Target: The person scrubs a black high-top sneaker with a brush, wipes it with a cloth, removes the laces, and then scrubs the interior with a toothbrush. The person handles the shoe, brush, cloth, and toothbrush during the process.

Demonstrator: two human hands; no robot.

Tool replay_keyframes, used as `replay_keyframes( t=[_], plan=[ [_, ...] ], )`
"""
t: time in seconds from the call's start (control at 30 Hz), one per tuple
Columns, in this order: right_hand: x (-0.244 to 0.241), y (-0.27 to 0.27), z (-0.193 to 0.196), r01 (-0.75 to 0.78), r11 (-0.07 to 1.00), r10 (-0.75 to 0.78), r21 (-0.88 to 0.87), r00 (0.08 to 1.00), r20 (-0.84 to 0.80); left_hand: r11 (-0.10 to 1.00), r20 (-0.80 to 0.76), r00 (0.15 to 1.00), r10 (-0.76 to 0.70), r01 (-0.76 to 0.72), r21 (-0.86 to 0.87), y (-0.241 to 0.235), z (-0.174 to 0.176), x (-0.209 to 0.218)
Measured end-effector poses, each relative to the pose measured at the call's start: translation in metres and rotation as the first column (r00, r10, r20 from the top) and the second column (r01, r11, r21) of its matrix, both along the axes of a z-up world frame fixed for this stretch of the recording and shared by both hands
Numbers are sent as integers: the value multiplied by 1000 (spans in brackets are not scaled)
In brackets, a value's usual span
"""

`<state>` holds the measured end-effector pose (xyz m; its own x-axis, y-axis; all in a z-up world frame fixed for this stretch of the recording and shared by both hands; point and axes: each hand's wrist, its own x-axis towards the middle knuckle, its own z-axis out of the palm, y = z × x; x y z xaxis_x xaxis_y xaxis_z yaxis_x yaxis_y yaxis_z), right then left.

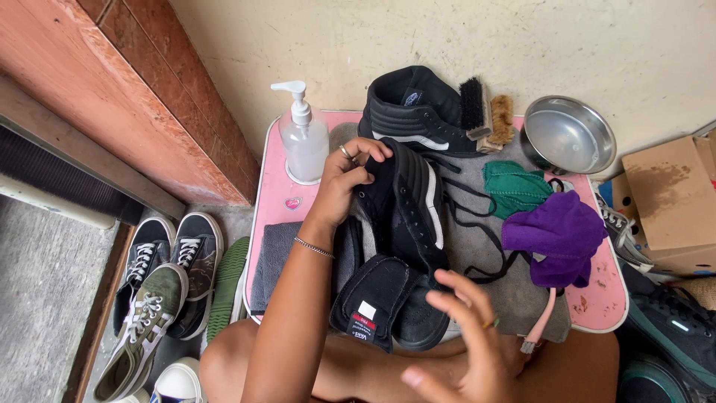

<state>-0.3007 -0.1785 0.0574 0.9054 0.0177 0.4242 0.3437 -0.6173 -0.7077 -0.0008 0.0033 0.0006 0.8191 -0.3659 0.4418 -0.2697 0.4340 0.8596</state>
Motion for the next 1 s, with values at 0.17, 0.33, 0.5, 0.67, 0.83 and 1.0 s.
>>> replay_keyframes(
  t=[0.17,0.33,0.5,0.67,0.83,1.0],
  plan=[
    [3,25,-38,139,970,-98,-200,975,199,999,61,998,-29,30,-17,-2,4,-2],
    [3,27,-40,251,968,-247,-5,956,157,980,-112,994,16,-37,-197,-6,-9,6],
    [3,3,-42,318,947,-317,53,948,-10,994,-158,981,-109,112,9,-10,-4,4],
    [21,-15,-15,264,962,-267,68,963,38,966,-145,981,-126,155,208,-11,-3,0],
    [42,-40,-10,223,970,-221,97,975,-24,937,-84,983,-165,183,297,-9,4,-9],
    [33,-31,-5,8,1000,-8,16,1000,-17,936,29,976,-218,200,288,-14,14,-16]
  ],
)
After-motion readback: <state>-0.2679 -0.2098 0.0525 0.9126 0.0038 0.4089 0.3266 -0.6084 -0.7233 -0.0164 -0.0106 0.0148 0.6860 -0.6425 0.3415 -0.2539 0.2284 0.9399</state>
